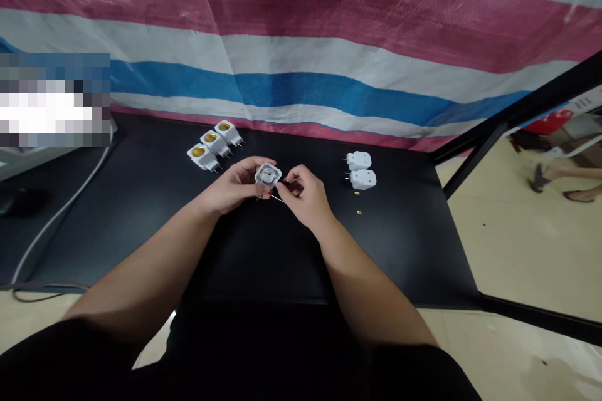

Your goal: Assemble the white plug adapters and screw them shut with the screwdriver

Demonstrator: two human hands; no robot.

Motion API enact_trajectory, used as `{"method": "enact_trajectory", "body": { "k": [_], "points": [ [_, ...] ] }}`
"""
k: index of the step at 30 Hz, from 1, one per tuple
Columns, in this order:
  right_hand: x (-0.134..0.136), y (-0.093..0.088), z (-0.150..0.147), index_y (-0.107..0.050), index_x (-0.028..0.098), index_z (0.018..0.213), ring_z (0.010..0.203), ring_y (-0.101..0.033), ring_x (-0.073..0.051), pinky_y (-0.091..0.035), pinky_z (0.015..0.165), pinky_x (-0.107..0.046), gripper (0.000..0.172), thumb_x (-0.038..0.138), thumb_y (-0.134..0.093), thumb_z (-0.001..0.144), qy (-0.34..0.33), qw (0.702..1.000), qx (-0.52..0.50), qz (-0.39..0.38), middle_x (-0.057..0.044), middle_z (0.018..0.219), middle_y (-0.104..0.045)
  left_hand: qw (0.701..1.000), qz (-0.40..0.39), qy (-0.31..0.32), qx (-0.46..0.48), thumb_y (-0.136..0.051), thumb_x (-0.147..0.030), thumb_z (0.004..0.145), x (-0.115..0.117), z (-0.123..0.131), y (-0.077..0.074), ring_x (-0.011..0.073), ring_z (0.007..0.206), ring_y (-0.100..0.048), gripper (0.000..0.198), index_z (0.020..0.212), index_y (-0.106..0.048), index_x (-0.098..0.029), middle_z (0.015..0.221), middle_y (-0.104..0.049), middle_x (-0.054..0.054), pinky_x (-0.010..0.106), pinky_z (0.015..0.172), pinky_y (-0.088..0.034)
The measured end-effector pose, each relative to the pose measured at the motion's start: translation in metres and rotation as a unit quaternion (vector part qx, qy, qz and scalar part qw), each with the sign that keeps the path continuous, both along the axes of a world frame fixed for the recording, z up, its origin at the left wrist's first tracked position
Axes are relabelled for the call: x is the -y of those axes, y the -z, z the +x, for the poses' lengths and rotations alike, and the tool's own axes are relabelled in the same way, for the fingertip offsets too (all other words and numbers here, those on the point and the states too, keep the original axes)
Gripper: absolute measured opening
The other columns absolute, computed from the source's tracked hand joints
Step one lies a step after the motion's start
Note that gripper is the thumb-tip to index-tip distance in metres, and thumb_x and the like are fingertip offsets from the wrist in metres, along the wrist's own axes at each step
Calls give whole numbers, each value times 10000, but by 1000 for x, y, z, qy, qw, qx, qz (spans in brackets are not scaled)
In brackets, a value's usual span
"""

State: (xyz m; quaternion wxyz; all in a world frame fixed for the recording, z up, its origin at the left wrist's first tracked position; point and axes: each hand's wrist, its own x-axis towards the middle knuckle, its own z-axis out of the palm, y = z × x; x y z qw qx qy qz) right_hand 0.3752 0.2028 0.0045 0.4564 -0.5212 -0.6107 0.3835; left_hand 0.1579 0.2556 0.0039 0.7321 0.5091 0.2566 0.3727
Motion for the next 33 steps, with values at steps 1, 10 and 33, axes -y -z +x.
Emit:
{"method": "enact_trajectory", "body": {
  "k": [1,10,33],
  "points": [
    [0,-2,0,-569,266,935,701,-647,-170,-485,605,-316,257,434,-764,928,-1,1000,6,8,-7,873,-667,1000,-5,1,2,-956,-136,802,0,0,0,145,862,-772,592,1351,-748,-212,1070,-780,28,271,795,-673],
    [32,-39,66,-739,243,962,784,-718,-212,-564,715,-353,134,366,-700,995,55,984,163,54,-48,883,-758,1000,-21,-10,-17,-947,-100,752,0,4,1,125,802,-735,599,1309,-748,-195,1033,-762,17,240,718,-639],
    [52,-1,85,-741,225,962,796,-677,-233,-546,780,-384,151,212,-602,1017,-3,940,340,28,-72,931,-708,992,-51,-33,-108,-805,-199,962,2,6,-7,132,759,-755,459,1420,-767,-182,1100,-797,69,283,719,-689]
  ]
}}
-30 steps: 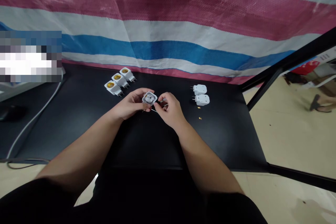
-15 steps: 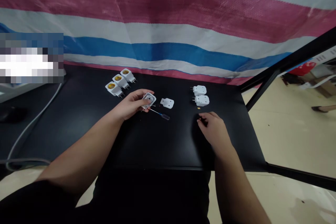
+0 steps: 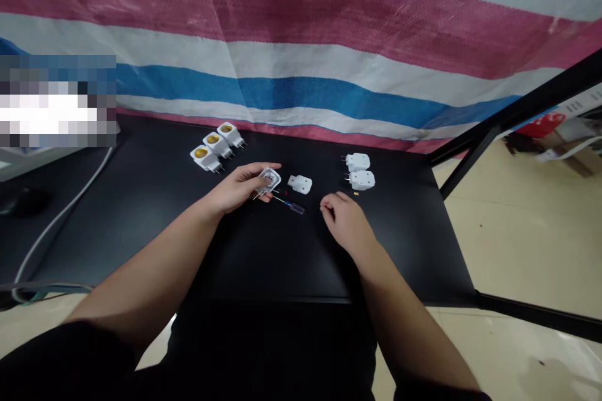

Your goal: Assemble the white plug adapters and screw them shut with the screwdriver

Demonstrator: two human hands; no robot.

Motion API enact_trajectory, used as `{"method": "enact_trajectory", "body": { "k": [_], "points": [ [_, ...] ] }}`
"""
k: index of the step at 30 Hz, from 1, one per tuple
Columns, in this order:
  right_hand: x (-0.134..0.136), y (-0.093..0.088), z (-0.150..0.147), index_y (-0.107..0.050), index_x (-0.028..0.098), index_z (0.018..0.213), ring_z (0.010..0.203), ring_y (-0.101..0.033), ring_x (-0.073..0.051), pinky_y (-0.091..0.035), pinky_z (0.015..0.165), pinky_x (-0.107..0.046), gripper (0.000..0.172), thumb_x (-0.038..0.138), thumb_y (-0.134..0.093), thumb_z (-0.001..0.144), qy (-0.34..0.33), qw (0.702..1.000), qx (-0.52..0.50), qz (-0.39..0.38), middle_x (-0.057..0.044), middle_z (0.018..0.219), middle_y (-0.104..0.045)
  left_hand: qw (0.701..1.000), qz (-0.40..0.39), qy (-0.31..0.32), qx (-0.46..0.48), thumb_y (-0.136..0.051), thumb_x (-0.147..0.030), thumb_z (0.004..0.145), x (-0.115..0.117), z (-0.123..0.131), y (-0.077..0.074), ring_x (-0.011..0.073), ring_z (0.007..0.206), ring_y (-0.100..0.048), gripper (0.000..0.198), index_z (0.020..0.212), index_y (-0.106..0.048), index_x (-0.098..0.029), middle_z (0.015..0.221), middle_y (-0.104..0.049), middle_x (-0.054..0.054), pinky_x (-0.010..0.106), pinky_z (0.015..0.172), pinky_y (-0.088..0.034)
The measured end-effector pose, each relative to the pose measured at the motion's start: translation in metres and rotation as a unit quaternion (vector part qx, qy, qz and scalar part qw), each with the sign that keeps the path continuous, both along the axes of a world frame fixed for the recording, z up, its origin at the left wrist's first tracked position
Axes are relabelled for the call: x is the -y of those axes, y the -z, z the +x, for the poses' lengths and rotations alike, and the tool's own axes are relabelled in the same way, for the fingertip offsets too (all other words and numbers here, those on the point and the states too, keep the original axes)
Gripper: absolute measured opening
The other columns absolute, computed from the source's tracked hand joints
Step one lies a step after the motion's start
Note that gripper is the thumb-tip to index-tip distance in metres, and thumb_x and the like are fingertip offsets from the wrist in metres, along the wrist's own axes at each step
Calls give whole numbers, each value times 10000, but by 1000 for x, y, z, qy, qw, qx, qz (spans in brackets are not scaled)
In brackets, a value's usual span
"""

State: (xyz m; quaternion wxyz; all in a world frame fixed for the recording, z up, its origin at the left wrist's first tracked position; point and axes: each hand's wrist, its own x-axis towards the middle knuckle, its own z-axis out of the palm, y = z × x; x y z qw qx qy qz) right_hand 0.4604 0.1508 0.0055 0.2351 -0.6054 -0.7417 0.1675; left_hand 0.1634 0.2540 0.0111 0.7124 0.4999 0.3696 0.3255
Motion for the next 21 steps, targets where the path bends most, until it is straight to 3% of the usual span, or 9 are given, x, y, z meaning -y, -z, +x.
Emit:
{"method": "enact_trajectory", "body": {
  "k": [7,10,15,21],
  "points": [
    [-26,-2,-37,-753,228,977,862,-695,-224,-551,828,-369,135,107,-693,981,-70,997,8,-10,-52,954,-722,1000,3,-19,-4,-813,-176,976,-1,-1,0,117,797,-768,496,1467,-746,-176,1159,-793,81,269,759,-715],
    [-39,-14,-42,-760,232,966,784,-663,-198,-536,786,-352,133,102,-759,940,-79,997,-13,-14,-28,916,-728,1000,13,-24,-3,-828,-175,957,-3,-3,2,111,775,-759,483,1433,-753,-167,1134,-784,74,262,733,-715],
    [-57,-37,-62,-814,249,999,745,-660,-178,-565,745,-349,105,195,-725,1010,-78,990,-109,52,-45,989,-728,999,37,-19,8,-881,-167,902,-4,-4,5,126,768,-771,508,1381,-713,-163,1034,-750,41,266,703,-718],
    [-62,-27,-88,-816,244,970,788,-697,-194,-596,787,-364,80,196,-754,982,-51,987,-131,77,-49,980,-729,1000,10,12,24,-935,-221,883,-2,-5,3,144,770,-800,464,1257,-673,-137,999,-755,36,278,711,-720]
  ]
}}
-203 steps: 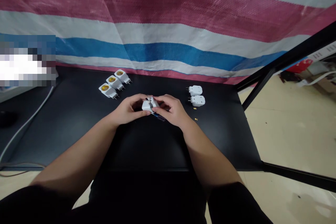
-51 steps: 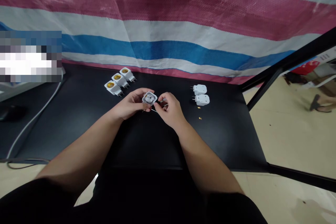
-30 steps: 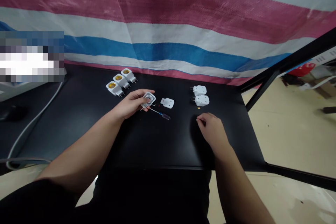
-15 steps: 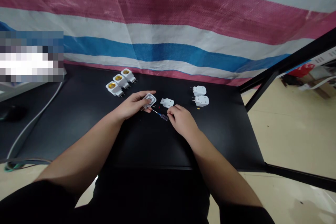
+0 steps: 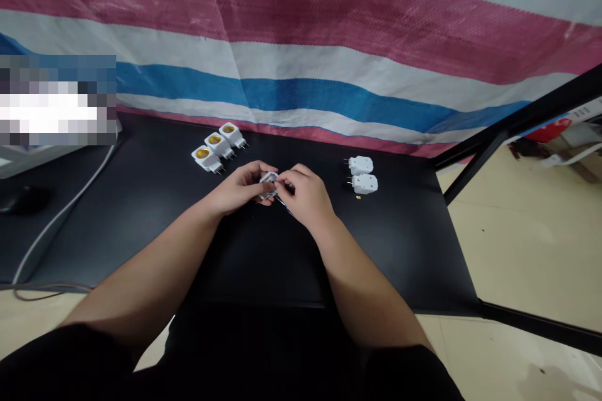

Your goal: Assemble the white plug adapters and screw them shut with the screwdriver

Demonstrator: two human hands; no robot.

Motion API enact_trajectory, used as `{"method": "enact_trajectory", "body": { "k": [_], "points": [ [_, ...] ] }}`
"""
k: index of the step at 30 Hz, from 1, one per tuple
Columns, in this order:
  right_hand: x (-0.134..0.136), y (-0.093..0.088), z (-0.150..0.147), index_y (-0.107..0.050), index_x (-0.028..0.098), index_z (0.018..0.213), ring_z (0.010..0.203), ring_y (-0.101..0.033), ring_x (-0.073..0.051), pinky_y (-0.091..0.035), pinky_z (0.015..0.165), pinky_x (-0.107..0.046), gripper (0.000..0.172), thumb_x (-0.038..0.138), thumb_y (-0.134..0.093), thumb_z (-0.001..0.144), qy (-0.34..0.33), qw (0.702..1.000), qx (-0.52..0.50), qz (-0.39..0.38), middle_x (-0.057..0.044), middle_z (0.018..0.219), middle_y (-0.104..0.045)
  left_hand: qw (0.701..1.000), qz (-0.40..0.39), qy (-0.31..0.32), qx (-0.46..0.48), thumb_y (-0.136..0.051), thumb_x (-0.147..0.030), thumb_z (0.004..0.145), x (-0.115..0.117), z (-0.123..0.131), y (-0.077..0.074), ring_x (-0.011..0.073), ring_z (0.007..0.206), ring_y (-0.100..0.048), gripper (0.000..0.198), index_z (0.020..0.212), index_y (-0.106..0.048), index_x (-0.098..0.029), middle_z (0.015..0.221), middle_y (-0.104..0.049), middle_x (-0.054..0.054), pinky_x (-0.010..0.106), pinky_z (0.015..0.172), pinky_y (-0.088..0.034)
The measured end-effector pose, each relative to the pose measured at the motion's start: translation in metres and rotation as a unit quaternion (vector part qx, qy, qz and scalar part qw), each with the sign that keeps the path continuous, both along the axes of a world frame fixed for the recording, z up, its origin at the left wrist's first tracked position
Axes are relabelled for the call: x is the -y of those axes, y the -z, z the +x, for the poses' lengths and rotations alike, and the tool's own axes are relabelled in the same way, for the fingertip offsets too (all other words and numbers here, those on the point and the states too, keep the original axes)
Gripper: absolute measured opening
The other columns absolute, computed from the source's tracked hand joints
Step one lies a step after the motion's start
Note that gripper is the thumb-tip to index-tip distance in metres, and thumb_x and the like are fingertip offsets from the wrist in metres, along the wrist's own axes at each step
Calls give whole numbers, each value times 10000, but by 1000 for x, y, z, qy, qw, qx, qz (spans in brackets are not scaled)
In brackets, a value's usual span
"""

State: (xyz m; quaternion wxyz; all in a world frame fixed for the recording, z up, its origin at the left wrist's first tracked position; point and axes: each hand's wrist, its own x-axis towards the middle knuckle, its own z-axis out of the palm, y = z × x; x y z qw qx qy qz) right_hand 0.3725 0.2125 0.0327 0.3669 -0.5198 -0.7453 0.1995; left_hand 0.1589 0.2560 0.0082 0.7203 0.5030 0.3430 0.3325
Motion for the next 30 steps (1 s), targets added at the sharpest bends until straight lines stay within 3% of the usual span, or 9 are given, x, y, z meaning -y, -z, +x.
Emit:
{"method": "enact_trajectory", "body": {
  "k": [4,8,12,17,23,30],
  "points": [
    [1,9,-6,-809,247,970,817,-725,-207,-610,783,-365,80,192,-751,963,17,1000,-15,-6,-57,1012,-752,1000,-7,1,16,-947,-220,873,2,1,-1,149,800,-814,492,1287,-693,-141,1060,-771,55,289,750,-723],
    [2,6,2,-788,239,938,773,-693,-195,-598,758,-356,101,192,-710,981,18,1000,-20,8,-50,950,-739,1000,10,4,20,-949,-208,863,2,1,1,170,819,-819,511,1301,-695,-139,1031,-777,51,310,757,-723],
    [4,0,35,-774,237,912,744,-668,-184,-556,717,-352,105,211,-698,979,-27,999,1,-21,-44,935,-723,999,13,-33,16,-933,-217,879,0,-1,0,169,791,-810,494,1301,-690,-138,1060,-790,63,318,736,-716],
    [3,1,73,-758,235,785,671,-641,-173,-489,669,-335,102,142,-737,821,-41,992,84,-82,-2,765,-705,999,-4,-50,3,-929,-208,876,-2,-1,-2,166,763,-808,492,1298,-688,-137,1067,-797,73,301,712,-703],
    [1,10,68,-759,242,728,639,-639,-161,-474,661,-333,151,103,-749,784,-81,982,113,-126,19,725,-721,999,8,-48,7,-930,-208,875,-1,0,-2,168,764,-802,485,1289,-686,-137,1045,-801,72,297,704,-696],
    [0,12,72,-785,245,758,648,-644,-161,-497,680,-337,142,113,-754,798,-74,978,124,-148,8,749,-737,999,10,-47,6,-926,-222,878,-2,-1,-3,165,755,-799,490,1290,-674,-141,1032,-793,62,286,694,-689]
  ]
}}
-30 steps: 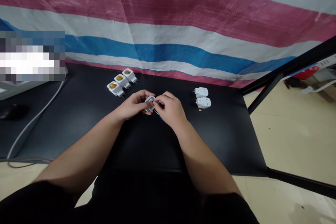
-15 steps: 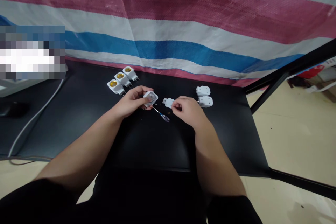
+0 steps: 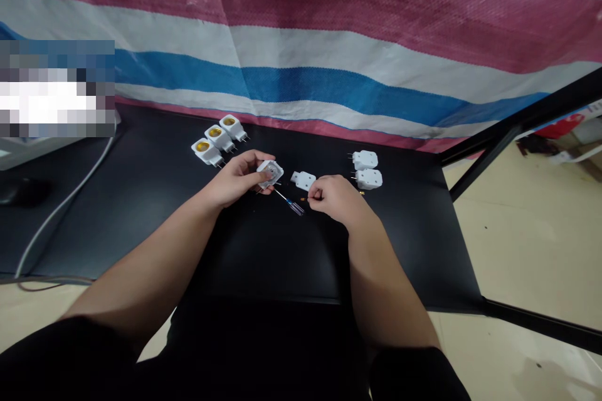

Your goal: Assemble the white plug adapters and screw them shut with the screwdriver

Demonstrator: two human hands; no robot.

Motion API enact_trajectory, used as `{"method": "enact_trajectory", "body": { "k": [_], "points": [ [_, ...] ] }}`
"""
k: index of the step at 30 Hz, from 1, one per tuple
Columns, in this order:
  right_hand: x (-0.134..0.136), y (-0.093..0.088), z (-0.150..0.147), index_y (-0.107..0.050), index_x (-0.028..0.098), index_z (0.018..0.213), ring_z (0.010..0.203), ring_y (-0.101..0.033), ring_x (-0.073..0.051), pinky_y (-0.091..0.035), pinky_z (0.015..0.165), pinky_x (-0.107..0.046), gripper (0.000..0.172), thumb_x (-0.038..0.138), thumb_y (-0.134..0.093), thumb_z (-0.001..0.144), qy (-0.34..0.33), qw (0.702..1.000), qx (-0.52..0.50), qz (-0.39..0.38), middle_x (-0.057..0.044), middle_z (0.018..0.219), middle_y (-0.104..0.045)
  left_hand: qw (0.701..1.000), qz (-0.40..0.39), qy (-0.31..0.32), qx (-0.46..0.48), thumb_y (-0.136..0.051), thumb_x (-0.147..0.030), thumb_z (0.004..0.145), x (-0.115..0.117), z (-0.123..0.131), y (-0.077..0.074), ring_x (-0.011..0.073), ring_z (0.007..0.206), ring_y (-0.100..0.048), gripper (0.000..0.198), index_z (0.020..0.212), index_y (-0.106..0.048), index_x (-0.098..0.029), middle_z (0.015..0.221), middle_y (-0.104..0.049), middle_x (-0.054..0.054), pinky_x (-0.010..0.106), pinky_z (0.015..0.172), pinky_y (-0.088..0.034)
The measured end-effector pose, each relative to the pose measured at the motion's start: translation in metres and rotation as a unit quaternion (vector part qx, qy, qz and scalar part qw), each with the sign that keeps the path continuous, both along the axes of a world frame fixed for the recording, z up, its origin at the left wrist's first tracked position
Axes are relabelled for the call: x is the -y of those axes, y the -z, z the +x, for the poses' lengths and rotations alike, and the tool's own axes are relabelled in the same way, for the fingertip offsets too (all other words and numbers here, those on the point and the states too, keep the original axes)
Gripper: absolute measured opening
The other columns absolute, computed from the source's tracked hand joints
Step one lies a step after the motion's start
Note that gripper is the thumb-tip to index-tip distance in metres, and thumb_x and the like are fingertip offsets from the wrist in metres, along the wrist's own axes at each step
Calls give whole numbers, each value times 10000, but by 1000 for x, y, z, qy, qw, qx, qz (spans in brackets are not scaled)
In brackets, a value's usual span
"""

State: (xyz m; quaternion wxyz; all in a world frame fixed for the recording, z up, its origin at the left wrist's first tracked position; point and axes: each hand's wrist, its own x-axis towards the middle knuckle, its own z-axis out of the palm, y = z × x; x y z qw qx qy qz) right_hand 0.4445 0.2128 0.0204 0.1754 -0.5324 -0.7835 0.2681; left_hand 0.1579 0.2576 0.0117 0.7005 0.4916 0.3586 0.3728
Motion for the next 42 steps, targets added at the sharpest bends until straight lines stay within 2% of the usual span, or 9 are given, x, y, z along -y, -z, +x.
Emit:
{"method": "enact_trajectory", "body": {
  "k": [4,9,12,20,24,26,31,37,42],
  "points": [
    [1,-3,1,-783,226,807,677,-638,-159,-492,702,-332,78,149,-790,819,-6,1000,-1,-8,-4,780,-722,1000,2,-5,-4,-926,-226,871,1,0,0,162,754,-796,495,1285,-668,-139,1044,-789,64,290,698,-692],
    [4,-9,-3,-811,226,893,703,-593,-157,-425,682,-325,37,195,-813,874,-13,999,13,26,-4,827,-660,1000,5,-5,-3,-923,-217,865,1,1,-2,162,753,-794,496,1280,-663,-140,1035,-785,61,289,691,-690],
    [6,-10,-10,-844,233,931,735,-612,-163,-437,712,-332,80,175,-802,898,-14,999,35,18,-27,924,-698,1000,3,-6,-6,-921,-210,865,1,1,-3,160,753,-795,487,1274,-666,-139,1030,-783,57,286,692,-695],
    [8,-7,-19,-759,228,847,786,-627,-192,-462,746,-344,166,64,-750,871,-29,996,68,53,-18,886,-675,999,21,3,-26,-932,-173,838,3,2,-3,153,756,-791,526,1302,-689,-124,1000,-779,53,262,668,-699],
    [10,-12,-19,-686,240,926,952,-687,-241,-549,875,-390,155,87,-666,932,-50,987,-45,143,-54,1012,-705,999,26,12,-32,-923,-182,848,3,2,-4,137,726,-777,504,1301,-712,-119,985,-780,49,241,641,-690],
    [11,-14,-21,-663,252,978,966,-705,-240,-575,893,-403,137,117,-638,971,-45,978,-114,169,-61,1058,-728,999,26,23,-32,-915,-183,855,3,3,-4,134,706,-771,499,1309,-719,-116,956,-780,42,240,635,-690],
    [13,-13,-29,-673,264,953,809,-691,-204,-589,788,-374,104,178,-647,1006,-26,970,-165,178,-20,901,-729,998,31,41,-33,-889,-158,860,3,3,-4,132,682,-773,480,1312,-736,-113,935,-787,38,240,627,-692],
    [12,-5,-38,-757,258,947,790,-726,-194,-626,761,-372,67,204,-726,972,2,957,-213,196,-35,943,-782,997,32,58,-43,-887,-187,877,4,2,-4,143,698,-789,467,1319,-756,-115,956,-800,55,247,636,-703],
    [12,0,-45,-755,255,922,776,-733,-181,-630,755,-354,100,168,-715,949,12,955,-238,176,-14,890,-771,996,46,68,-44,-910,-211,865,4,3,-2,146,711,-791,468,1304,-774,-125,974,-789,56,254,639,-709]
  ]
}}
